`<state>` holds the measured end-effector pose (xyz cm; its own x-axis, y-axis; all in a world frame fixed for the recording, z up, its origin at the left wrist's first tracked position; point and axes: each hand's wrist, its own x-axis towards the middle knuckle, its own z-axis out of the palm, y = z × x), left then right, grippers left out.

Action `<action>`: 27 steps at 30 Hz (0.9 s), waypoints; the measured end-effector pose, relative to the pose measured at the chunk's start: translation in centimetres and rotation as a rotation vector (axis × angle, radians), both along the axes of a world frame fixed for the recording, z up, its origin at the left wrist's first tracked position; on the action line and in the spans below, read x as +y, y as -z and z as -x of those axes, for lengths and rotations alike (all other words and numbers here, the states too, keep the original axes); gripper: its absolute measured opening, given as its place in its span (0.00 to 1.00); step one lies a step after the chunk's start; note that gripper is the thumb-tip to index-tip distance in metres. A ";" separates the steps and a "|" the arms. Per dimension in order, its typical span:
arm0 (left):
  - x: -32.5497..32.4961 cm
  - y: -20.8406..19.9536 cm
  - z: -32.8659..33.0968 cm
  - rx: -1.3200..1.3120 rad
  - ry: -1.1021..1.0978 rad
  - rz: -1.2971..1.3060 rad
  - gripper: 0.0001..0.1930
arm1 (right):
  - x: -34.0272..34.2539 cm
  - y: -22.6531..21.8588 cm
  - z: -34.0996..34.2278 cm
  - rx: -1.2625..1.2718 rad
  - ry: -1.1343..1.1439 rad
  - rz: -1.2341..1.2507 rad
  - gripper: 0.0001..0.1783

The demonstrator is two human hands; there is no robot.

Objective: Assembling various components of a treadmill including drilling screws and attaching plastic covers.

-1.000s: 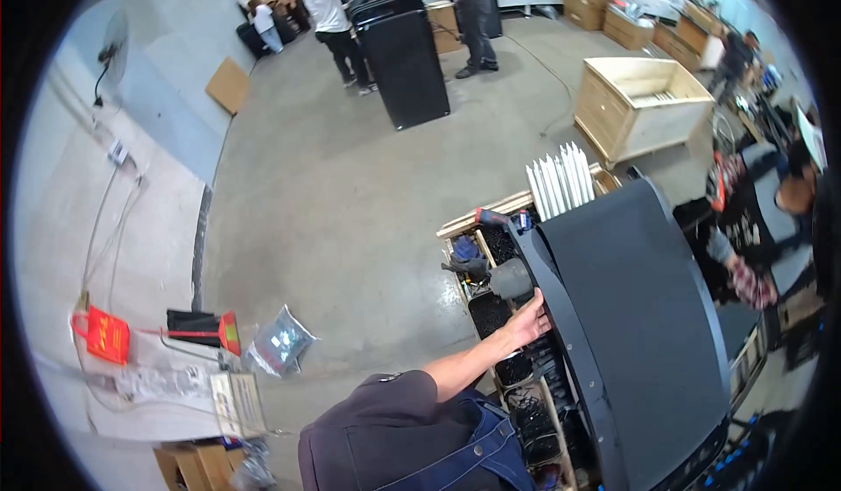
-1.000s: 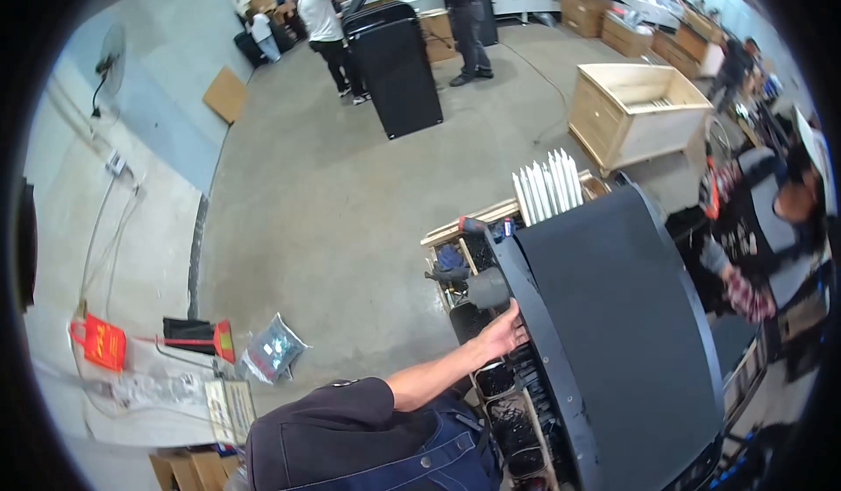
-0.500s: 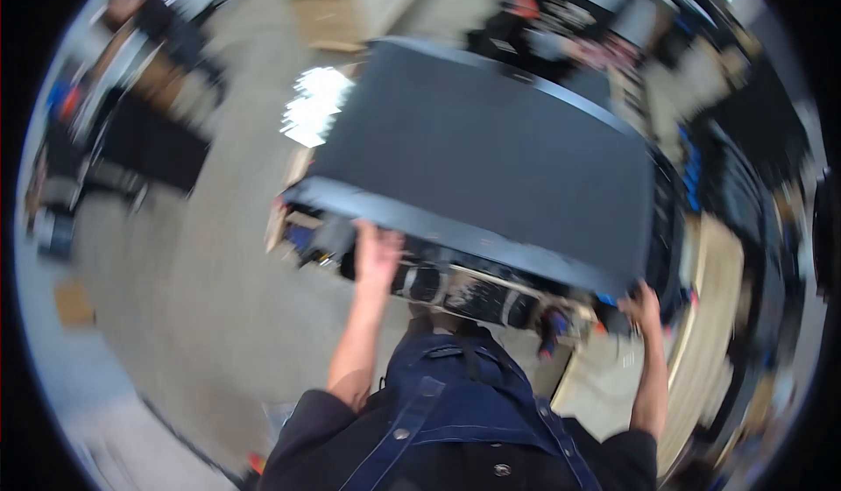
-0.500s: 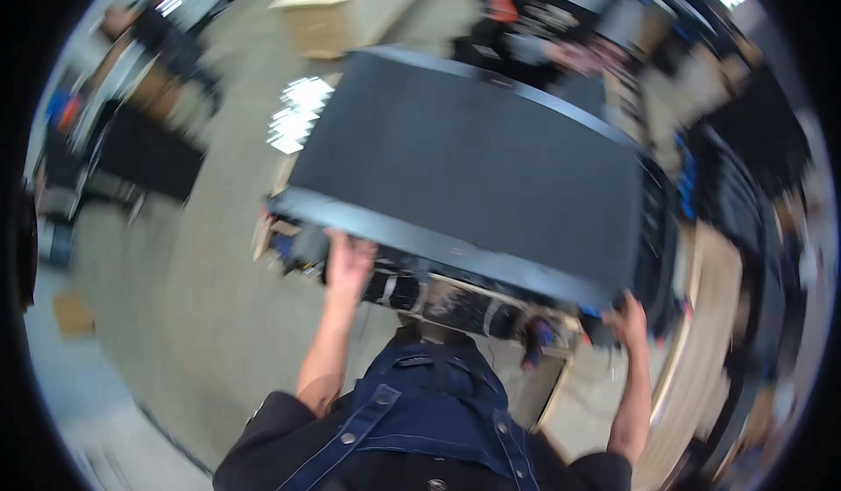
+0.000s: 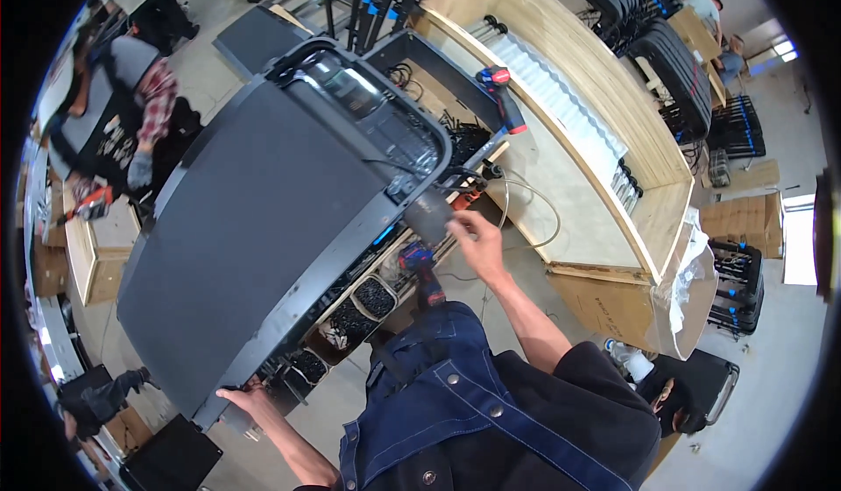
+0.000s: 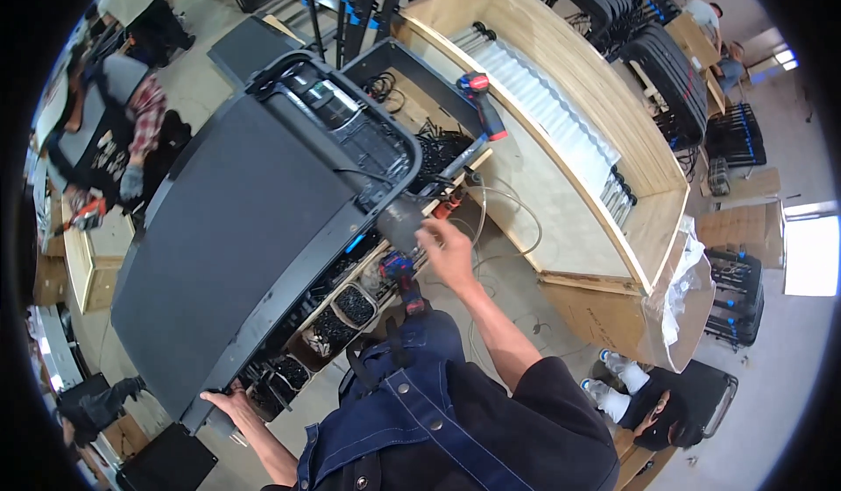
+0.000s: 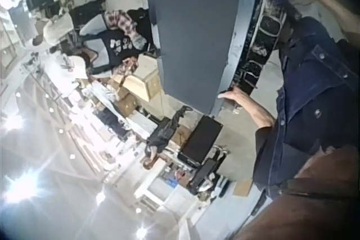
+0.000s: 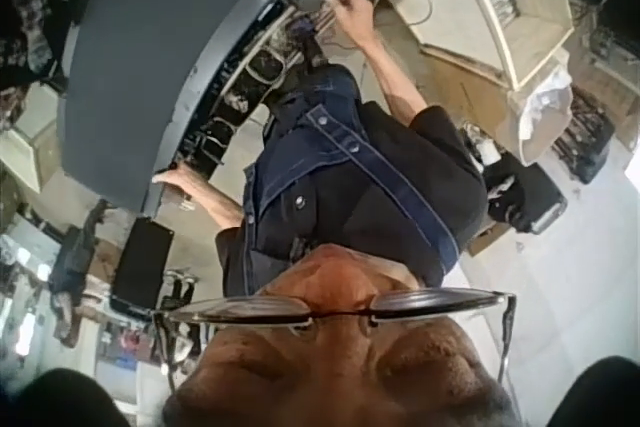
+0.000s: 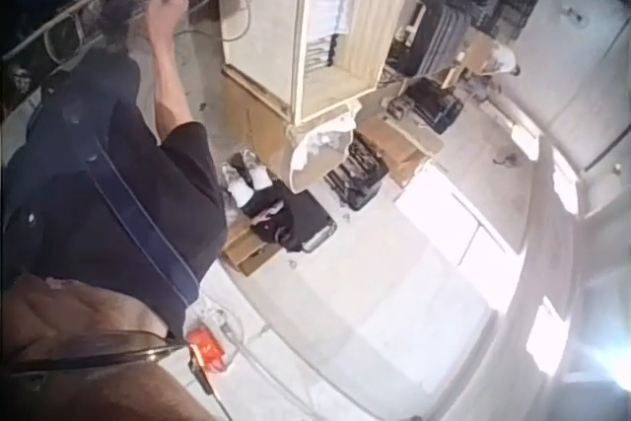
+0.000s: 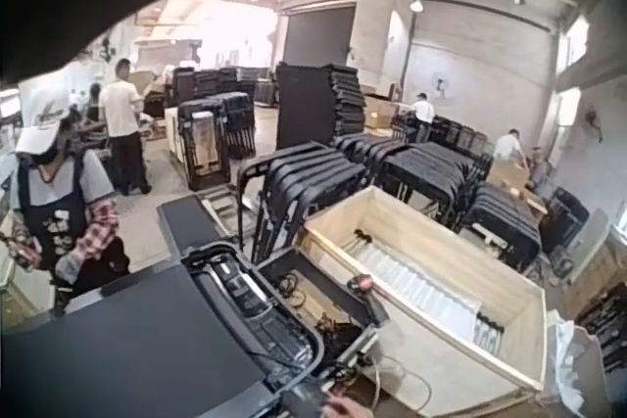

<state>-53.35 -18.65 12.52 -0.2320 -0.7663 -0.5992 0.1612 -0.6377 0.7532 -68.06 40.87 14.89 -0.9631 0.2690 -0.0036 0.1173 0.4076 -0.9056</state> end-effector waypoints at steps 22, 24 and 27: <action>6.7 -1.9 6.2 -0.351 0.026 0.173 0.40 | 24.2 7.8 13.6 -0.707 -0.002 0.117 0.26; 6.9 -2.1 5.9 -0.320 0.025 0.191 0.40 | 24.1 4.5 16.1 -1.053 -0.179 0.500 0.27; 5.5 -1.3 5.3 -0.334 0.011 0.183 0.40 | 26.6 4.5 17.1 -1.014 -0.210 0.308 0.24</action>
<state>-58.60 -13.18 13.85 -0.0558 -0.8662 -0.4966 -0.1179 -0.4882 0.8648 -85.16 67.46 10.36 -0.4996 -0.0500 -0.8648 0.8247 0.2782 -0.4925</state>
